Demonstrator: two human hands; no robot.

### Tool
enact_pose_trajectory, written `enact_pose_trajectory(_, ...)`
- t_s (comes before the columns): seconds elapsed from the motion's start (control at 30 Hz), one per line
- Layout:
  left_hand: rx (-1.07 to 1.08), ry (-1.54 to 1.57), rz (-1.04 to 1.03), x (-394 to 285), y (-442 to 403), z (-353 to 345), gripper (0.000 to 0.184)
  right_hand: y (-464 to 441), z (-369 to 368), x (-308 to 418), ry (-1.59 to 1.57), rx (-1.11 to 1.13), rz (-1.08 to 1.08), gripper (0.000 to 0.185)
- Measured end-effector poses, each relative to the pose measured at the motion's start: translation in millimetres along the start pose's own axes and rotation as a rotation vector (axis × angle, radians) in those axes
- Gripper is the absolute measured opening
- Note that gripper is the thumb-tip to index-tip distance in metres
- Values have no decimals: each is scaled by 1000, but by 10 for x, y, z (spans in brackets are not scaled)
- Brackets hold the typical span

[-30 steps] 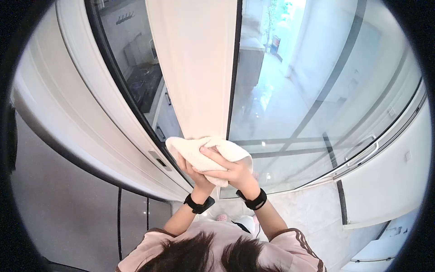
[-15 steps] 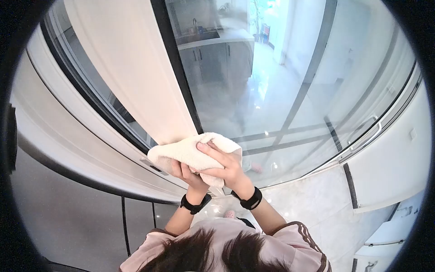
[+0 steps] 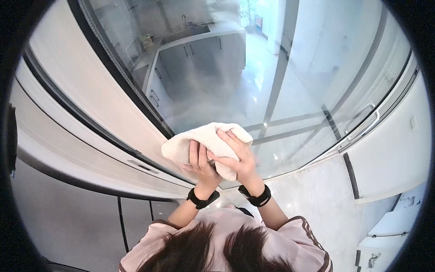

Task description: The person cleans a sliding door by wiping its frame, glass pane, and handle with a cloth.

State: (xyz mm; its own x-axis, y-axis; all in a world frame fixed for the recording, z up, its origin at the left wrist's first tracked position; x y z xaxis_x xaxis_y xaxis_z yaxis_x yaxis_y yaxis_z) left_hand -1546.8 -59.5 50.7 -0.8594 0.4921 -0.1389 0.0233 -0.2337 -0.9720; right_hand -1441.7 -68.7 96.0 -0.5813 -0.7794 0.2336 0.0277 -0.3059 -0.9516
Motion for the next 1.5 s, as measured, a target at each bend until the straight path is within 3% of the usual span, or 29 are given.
enact_pose_trajectory(0.17, -72, 149, 39, -303, 124, -242, 47, 433, 222, -418, 48, -116, -30, 30)
enact_pose_trajectory(0.23, 8, 125, -11, -444, 138, -342, 45, 520, 348, -625, -32, -159, -245, 29)
enact_pose_trajectory(0.4, -3, 166, -14, -844, -330, -454, 42, 30, 784, -616, 69, -256, 15, 26)
enact_pose_trajectory(0.5, -112, 191, 67, -1031, -448, -522, 41, -132, 958, -749, 15, -158, -32, 25)
enact_pose_trajectory(0.57, -170, 196, 88, -1126, -322, -639, 40, -56, 1062, -869, 36, -129, 109, 26)
enact_pose_trajectory(0.6, -199, 200, 94, -1161, -230, -692, 39, 44, 1113, -1040, -8, -141, 24, 27)
enact_pose_trajectory(0.73, -80, 66, -67, -1565, 11, -964, 37, 472, 1382, -1461, -102, -202, -164, 30)
enact_pose_trajectory(0.87, -84, 169, 45, -1907, -140, -1134, 40, 271, 1776, -1642, -61, -136, -203, 27)
enact_pose_trajectory(1.07, -6, 182, 30, -2495, -565, -1361, 45, -110, 2342, -1919, -100, -146, -327, 24)
enact_pose_trajectory(1.3, 112, 142, -55, -3071, -122, -1884, 51, 277, 2897, -2276, 27, -209, -77, 27)
enact_pose_trajectory(1.5, 212, 146, -161, -3285, -168, -1926, 60, 586, 3073, -2610, -93, -212, -315, 27)
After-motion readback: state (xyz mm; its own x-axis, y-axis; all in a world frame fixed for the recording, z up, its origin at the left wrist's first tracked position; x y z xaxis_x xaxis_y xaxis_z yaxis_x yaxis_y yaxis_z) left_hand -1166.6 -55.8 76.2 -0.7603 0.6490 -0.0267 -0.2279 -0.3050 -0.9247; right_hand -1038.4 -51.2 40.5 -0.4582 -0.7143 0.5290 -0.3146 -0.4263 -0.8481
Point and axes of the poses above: each hand's wrist, its own y-axis away from the middle knuckle, its own z-axis out of the back of the hand, x = y × z, the point moved 8 cm from there along -y, towards the middle knuckle, and after that the axes turned 7 degrees about -x, right-handed, at the moved point
